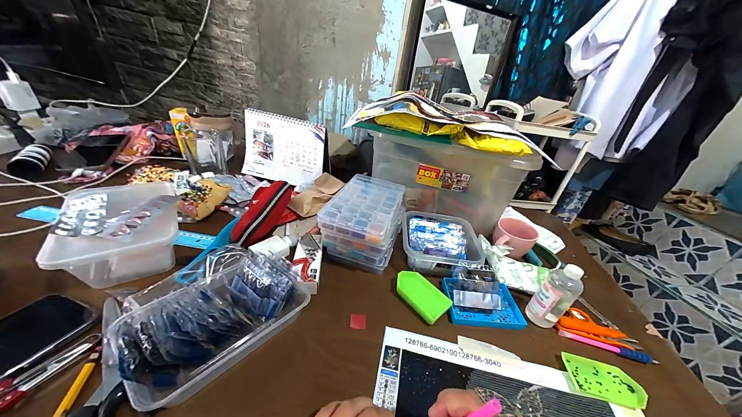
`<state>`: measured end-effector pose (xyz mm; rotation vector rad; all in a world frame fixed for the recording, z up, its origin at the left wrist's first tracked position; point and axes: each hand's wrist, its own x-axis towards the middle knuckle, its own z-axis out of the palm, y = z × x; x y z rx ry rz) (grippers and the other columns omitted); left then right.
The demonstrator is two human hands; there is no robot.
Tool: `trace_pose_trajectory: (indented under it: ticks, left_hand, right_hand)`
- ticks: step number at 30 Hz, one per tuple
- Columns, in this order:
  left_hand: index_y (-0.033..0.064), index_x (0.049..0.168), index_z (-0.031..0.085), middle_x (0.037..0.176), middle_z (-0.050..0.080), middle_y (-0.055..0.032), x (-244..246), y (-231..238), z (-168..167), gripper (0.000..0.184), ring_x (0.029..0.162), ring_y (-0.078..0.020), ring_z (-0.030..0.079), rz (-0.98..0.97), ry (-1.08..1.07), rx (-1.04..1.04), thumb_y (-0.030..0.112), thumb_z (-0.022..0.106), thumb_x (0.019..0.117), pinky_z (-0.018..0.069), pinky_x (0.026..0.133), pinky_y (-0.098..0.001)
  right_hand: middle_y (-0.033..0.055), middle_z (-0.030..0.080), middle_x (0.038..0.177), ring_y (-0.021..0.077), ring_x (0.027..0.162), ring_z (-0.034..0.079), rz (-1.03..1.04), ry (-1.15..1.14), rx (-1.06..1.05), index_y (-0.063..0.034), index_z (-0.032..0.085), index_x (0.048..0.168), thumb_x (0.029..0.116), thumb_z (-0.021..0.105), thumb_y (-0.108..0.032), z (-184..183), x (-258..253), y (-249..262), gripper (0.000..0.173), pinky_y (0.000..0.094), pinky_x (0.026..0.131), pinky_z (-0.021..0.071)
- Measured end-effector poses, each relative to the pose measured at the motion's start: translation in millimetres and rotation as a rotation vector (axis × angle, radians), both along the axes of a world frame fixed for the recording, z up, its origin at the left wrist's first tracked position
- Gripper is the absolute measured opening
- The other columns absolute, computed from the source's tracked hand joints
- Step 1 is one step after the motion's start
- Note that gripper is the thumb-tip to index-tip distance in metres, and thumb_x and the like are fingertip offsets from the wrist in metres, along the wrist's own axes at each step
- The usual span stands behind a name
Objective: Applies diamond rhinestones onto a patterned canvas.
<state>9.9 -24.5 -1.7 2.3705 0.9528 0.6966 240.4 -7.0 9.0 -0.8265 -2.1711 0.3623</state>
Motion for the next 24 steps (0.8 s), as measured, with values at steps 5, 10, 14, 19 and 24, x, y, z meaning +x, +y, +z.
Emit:
trace_pose_trajectory:
  ticks: [5,10,14,19,24]
  left_hand:
    - [0.0032,0.112,0.072,0.129,0.066,-0.0208,-0.5,-0.7,1.9,0.047,0.128,-0.0406,0.056,-0.003,0.016,-0.005,0.038,0.078,0.0822,0.0397,0.106,-0.0617]
    - [0.0028,0.111,0.072,0.129,0.066,-0.0204,-0.8,-0.4,2.0,0.047,0.129,-0.0407,0.056,0.001,0.016,-0.01,0.039,0.078,0.0821,0.0392,0.106,-0.0627]
    - [0.0025,0.11,0.072,0.129,0.066,-0.0205,-0.8,-0.4,2.0,0.046,0.128,-0.0407,0.056,0.003,0.013,-0.007,0.04,0.078,0.0825,0.0395,0.106,-0.062]
    - [0.0021,0.11,0.072,0.129,0.066,-0.0208,-0.8,0.0,2.3,0.046,0.127,-0.0404,0.057,0.001,0.009,-0.007,0.039,0.078,0.0823,0.0393,0.106,-0.0617]
    - [0.0024,0.111,0.072,0.129,0.066,-0.0206,-1.1,-0.2,1.6,0.047,0.128,-0.0407,0.056,-0.002,0.015,-0.004,0.039,0.077,0.0824,0.0396,0.106,-0.0618]
  right_hand:
    - [0.0112,0.059,0.075,0.0111,0.063,0.058,0.022,0.103,0.051,0.0007,0.055,0.109,0.1085,0.048,-0.017,-2.2,2.6,-1.7,0.019,0.0199,0.061,0.051]
    - [0.0097,0.057,0.077,0.007,0.065,0.057,0.125,0.238,-0.022,-0.001,0.054,0.108,0.11,0.045,-0.019,-3.3,7.4,-10.6,0.02,0.0178,0.062,0.0496]
    - [0.0104,0.056,0.075,0.0103,0.063,0.055,0.15,0.203,0.002,-0.0016,0.054,0.106,0.1088,0.044,-0.016,-6.7,7.5,-11.4,0.018,0.0196,0.06,0.0484]
    - [0.0109,0.055,0.075,0.0115,0.063,0.054,0.144,0.18,0.029,-0.0011,0.054,0.105,0.1079,0.044,-0.014,-6.9,5.8,-10.9,0.017,0.0195,0.06,0.0477]
    - [0.0112,0.056,0.076,0.011,0.063,0.054,0.145,0.169,0.037,-0.0009,0.054,0.105,0.1072,0.044,-0.013,-7.7,5.4,-10.7,0.016,0.0185,0.061,0.0476]
